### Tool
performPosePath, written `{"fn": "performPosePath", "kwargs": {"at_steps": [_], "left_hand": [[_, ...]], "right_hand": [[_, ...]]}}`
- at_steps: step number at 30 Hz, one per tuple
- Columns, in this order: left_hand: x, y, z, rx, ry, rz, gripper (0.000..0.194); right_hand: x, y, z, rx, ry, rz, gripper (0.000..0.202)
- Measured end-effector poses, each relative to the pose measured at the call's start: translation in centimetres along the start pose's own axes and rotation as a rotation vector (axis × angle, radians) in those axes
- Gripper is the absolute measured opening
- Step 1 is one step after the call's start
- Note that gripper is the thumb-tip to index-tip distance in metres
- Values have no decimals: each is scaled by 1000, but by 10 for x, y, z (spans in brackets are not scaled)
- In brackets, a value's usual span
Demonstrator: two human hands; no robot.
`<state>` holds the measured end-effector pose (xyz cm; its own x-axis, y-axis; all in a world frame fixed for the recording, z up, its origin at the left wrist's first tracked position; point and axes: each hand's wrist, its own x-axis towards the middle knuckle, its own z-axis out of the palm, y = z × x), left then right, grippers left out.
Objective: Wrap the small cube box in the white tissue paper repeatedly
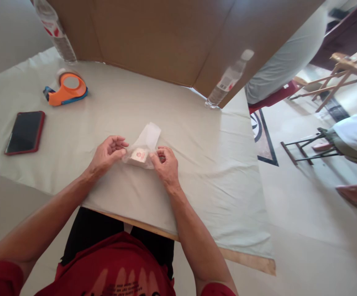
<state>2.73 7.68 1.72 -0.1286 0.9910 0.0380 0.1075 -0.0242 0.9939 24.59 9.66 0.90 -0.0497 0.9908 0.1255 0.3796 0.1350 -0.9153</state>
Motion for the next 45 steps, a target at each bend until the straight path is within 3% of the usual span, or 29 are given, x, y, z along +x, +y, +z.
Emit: {"fn": "performPosePath", "kwargs": {"at_steps": [2, 6, 11, 17, 24, 30, 33, 36, 38, 41, 45], "left_hand": [[-1, 0, 3, 83, 6, 11, 51], [0, 0, 3, 260, 84, 21, 16], [5, -4, -8, 392, 245, 28, 5], [2, 0, -5, 443, 182, 54, 32], [-2, 1, 0, 459, 91, 163, 21], [2, -1, -4, 492, 176, 31, 28], [4, -3, -7, 505, 224, 40, 31], [3, -6, -8, 509, 285, 171, 35], [2, -7, -7, 522, 307, 374, 36], [-3, -3, -4, 575, 221, 662, 36], [-6, 11, -2, 707, -19, 752, 49]], "right_hand": [[0, -1, 2, -2, 8, -11, 24], [2, 0, -3, 8, 27, -6, 20], [9, -1, -21, -108, -19, 92, 18], [8, -4, -20, -237, -25, 115, 27], [8, 0, -18, -300, -18, 15, 33], [12, 1, -29, -420, -65, 79, 25], [11, -2, -32, -476, -11, 57, 15], [6, -11, -32, -419, 152, -90, 13], [1, -21, -29, -333, 193, -254, 15], [-1, -32, -22, -233, 34, -426, 22], [13, -30, -13, -316, -222, -372, 42]]}}
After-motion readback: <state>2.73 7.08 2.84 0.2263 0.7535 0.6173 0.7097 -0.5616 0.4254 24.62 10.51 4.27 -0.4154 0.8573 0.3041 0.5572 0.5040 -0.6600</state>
